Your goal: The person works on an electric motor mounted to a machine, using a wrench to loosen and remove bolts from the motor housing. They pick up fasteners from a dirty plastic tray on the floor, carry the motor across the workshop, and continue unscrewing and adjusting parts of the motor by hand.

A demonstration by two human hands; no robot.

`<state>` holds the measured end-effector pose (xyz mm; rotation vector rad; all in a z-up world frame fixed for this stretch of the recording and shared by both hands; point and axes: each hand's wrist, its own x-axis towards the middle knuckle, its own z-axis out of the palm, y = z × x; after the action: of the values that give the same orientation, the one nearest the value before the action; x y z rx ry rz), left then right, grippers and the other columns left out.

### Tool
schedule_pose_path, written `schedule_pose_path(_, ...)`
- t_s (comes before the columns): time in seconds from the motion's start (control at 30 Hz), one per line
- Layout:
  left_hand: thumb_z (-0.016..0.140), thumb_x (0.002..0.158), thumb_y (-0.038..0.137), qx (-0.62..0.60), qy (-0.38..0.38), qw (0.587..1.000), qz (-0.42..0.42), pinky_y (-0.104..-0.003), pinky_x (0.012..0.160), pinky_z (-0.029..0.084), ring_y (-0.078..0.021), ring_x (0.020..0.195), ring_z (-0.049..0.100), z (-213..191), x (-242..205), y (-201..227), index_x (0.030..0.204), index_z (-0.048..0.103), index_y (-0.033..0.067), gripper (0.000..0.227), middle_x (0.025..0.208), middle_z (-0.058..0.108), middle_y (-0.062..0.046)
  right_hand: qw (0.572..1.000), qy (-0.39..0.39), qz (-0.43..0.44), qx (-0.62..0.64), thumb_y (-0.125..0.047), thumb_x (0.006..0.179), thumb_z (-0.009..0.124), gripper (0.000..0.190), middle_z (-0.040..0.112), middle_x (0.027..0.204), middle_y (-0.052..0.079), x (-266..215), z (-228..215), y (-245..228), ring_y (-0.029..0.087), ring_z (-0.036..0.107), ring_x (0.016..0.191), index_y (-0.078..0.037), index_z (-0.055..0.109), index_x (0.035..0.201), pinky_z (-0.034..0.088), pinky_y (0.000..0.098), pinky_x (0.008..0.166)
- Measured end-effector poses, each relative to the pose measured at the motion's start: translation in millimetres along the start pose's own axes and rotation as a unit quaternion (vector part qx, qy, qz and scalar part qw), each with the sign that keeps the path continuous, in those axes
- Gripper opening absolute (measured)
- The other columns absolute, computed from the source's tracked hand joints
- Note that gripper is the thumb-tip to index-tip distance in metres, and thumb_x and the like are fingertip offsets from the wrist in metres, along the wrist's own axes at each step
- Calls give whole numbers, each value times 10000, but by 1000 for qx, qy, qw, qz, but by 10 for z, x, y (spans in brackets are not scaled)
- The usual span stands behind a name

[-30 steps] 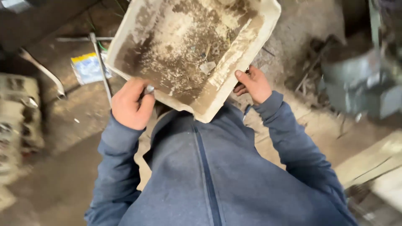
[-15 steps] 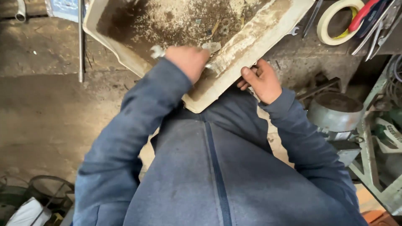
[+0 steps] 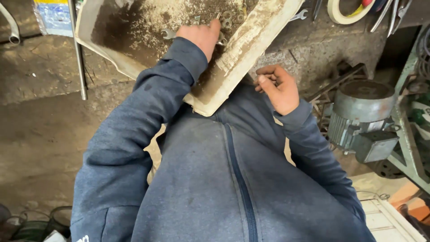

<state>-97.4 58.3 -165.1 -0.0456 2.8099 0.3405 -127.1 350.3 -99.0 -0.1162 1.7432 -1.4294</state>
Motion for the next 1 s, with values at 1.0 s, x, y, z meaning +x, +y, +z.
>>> schedule_pose_path(1.0, 679, 794, -2, -129, 249, 960, 19, -412, 716, 501, -301, 801, 615, -1182, -1239, -888, 1289, 679, 131, 513, 906, 549, -92, 706, -38, -258, -658, -314, 940, 768, 301, 746, 877, 141, 1003, 595, -1175, 318, 718, 773, -106, 725, 1153, 540, 444, 647)
